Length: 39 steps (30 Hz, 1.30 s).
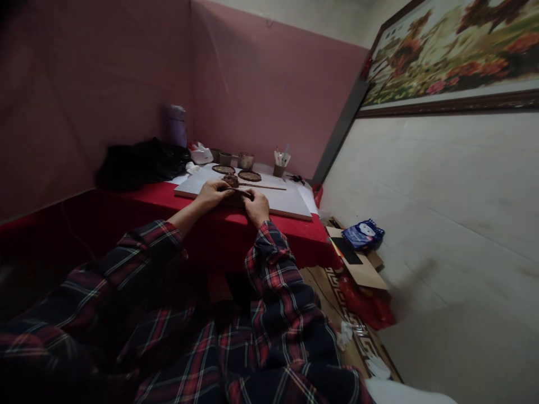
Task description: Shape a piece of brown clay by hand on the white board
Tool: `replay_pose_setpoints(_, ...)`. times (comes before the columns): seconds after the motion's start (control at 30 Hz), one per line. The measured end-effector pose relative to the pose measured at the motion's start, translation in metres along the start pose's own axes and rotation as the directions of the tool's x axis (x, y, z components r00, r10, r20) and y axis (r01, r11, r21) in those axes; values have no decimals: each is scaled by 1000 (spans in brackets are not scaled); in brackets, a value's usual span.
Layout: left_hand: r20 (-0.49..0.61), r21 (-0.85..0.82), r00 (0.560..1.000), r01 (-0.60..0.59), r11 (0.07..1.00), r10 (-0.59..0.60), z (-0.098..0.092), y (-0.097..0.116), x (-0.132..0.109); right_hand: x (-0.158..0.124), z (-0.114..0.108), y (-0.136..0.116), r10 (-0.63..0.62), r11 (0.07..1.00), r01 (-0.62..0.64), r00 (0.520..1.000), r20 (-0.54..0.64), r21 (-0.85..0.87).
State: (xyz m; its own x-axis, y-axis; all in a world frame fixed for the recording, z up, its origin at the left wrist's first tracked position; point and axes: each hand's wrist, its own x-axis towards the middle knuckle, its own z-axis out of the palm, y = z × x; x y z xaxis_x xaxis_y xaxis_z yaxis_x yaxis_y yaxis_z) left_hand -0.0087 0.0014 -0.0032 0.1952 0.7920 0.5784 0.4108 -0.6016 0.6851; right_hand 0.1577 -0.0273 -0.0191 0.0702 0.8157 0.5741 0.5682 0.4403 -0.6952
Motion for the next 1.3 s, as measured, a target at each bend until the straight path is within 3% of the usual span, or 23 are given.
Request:
replay_pose_setpoints(0.43, 9, -41, 1000, 4, 999, -3, -1, -1, 1, -1, 0, -2, -2, 1000, 2, 1000, 6, 12)
replay_pose_setpoints(0.77, -21, -155, 1000, -7, 988, 3, 1, -2, -1, -2, 2, 2, -28, 991, 27, 1000, 6, 129)
replay_pose_setpoints(1.3, 62, -81, 998, -23, 996, 28, 0, -9, 2, -3, 0, -4, -11, 992, 7, 999, 31, 126)
